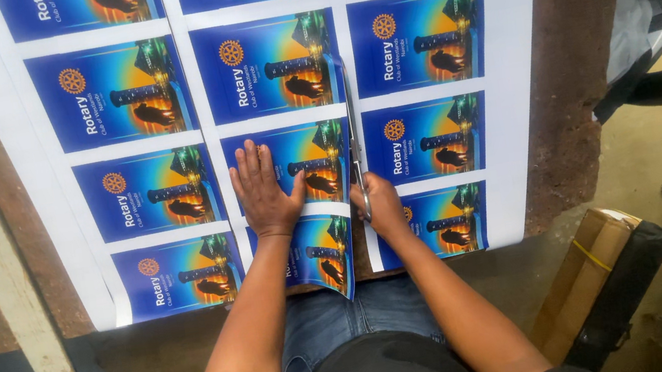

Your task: The person uses scissors to cut a large sheet of printed paper into individual rectangular cards. They repeatedly cut along the grid lines, separating the cards and letting the cut pieces fall to the floor.

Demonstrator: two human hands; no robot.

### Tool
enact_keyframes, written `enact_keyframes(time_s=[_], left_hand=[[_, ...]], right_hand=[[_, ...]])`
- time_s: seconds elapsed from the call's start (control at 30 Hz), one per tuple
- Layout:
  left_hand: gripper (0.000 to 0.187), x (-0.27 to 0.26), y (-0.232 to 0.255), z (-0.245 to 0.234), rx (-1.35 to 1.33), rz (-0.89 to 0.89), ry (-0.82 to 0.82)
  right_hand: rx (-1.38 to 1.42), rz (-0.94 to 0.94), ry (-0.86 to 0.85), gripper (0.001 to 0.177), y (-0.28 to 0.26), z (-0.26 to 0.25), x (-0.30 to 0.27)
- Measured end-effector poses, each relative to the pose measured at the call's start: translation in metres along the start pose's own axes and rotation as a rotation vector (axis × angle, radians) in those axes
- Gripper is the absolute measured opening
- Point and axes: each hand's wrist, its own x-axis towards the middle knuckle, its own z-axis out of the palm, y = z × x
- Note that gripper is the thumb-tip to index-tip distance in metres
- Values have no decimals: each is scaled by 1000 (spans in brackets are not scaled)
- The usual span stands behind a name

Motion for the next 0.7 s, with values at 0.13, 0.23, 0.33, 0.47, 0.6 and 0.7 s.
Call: enact_keyframes(time_s=[0.13, 0.23, 0.33, 0.47, 0.6, 0.7], left_hand=[[86, -3, -1, 3, 0, 7, 32], [87, 3, -1, 4, 4, 28, 79], [85, -3, -1, 5, 0, 13, 64], [86, 2, -3, 7, 3, 29, 98], [85, 2, -5, 6, -14, 44, 112], [89, 1, -5, 11, -15, 57, 143]], right_hand=[[24, 4, -7, 27, -2, 1, 10], [49, -13, -8, 29, -21, -2, 14], [41, 12, 2, 30, -17, -2, 15], [-56, -9, 20, 33, -15, -1, 22], [-58, 8, 1, 33, -4, 1, 30], [44, -2, 12, 32, -25, -7, 32]])
